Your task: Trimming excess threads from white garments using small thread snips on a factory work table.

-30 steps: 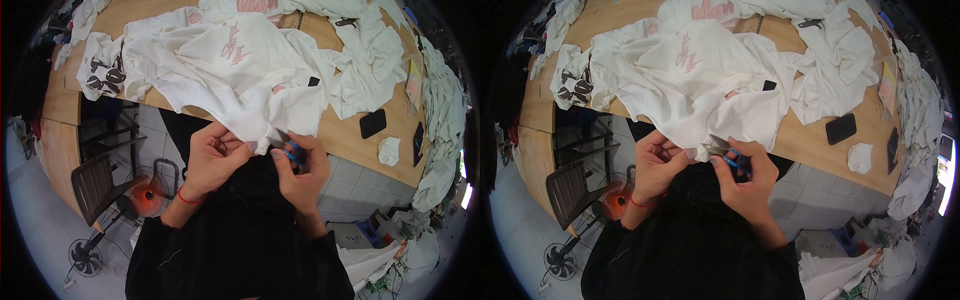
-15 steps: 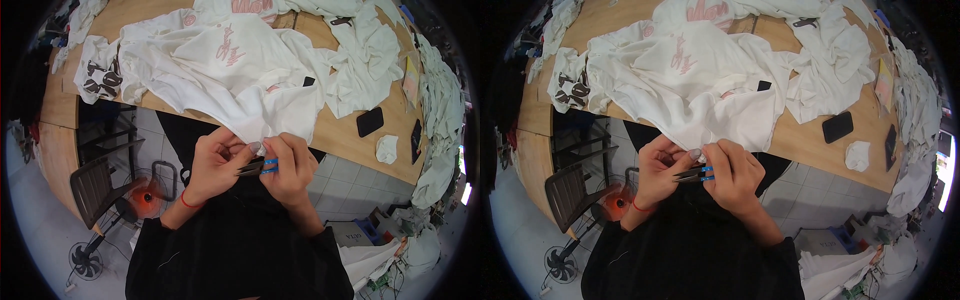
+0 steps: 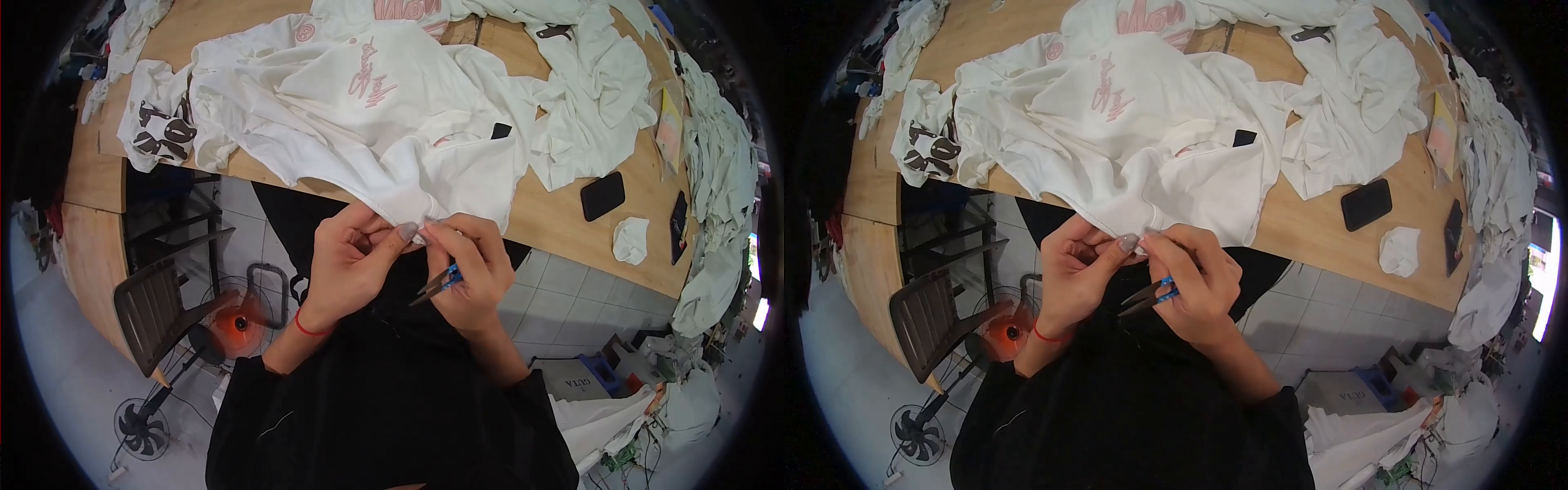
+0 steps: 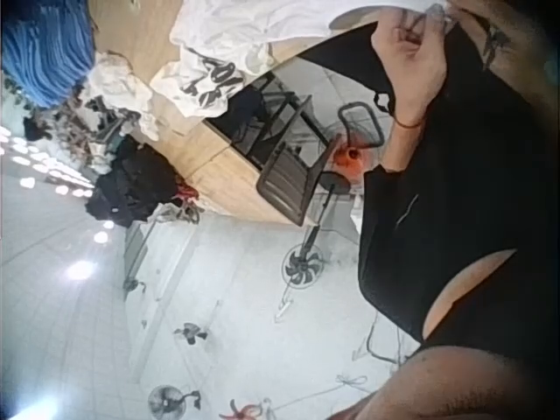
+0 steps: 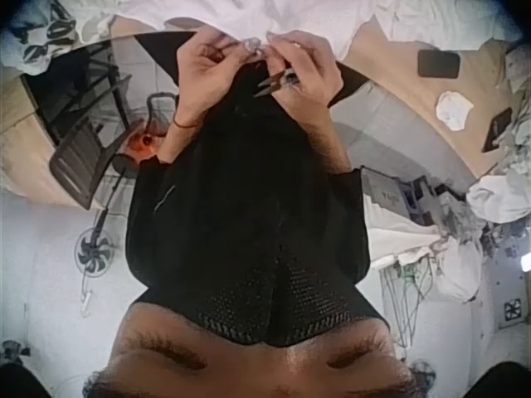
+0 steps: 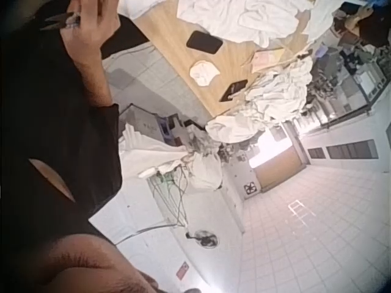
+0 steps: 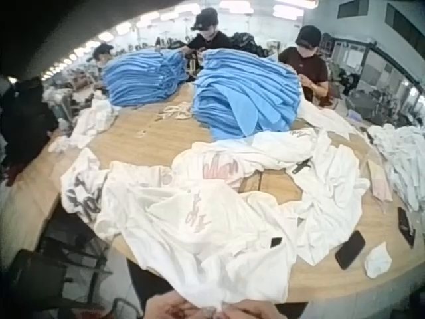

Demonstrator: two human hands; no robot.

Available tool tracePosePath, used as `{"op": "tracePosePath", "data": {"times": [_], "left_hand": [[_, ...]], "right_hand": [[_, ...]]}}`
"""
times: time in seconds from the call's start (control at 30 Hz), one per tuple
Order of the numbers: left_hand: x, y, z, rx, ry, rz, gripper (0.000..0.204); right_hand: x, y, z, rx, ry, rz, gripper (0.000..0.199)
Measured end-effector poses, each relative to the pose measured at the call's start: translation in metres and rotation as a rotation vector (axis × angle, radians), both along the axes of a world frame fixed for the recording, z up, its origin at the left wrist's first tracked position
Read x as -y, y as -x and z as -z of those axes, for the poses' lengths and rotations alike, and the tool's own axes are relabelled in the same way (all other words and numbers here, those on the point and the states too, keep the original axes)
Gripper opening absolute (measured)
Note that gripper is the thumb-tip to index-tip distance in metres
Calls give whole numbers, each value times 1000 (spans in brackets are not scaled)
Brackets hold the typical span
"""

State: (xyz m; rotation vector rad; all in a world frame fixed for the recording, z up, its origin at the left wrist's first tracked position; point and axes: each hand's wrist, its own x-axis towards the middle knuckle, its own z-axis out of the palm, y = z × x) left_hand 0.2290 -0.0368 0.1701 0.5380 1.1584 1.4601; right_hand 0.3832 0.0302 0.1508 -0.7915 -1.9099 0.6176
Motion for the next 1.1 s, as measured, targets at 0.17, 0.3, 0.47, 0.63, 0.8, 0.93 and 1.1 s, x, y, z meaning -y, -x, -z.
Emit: {"op": "tracePosePath", "data": {"times": [0.17, 0.3, 0.47, 0.63, 0.8, 0.93, 1.1], "left_hand": [[2, -1, 4, -6, 9, 39, 32], [5, 0, 1, -27, 13, 55, 33], [4, 2, 4, -15, 9, 44, 34], [6, 2, 3, -90, -3, 52, 33], [6, 2, -1, -104, 6, 50, 33], [5, 2, 9, -78, -4, -4, 36], [-2, 2, 13, -73, -3, -7, 38]], "right_hand": [[-8, -1, 2, 109, 37, -37, 23], [-22, -18, 14, -16, 213, 25, 19], [-18, -22, -2, -54, 320, -8, 24], [-4, -5, -14, 12, 310, -100, 18], [-19, -12, -6, 45, 214, 53, 14], [-15, -24, 2, -97, 362, -53, 12], [-15, -17, -21, -38, 459, -88, 16]]}}
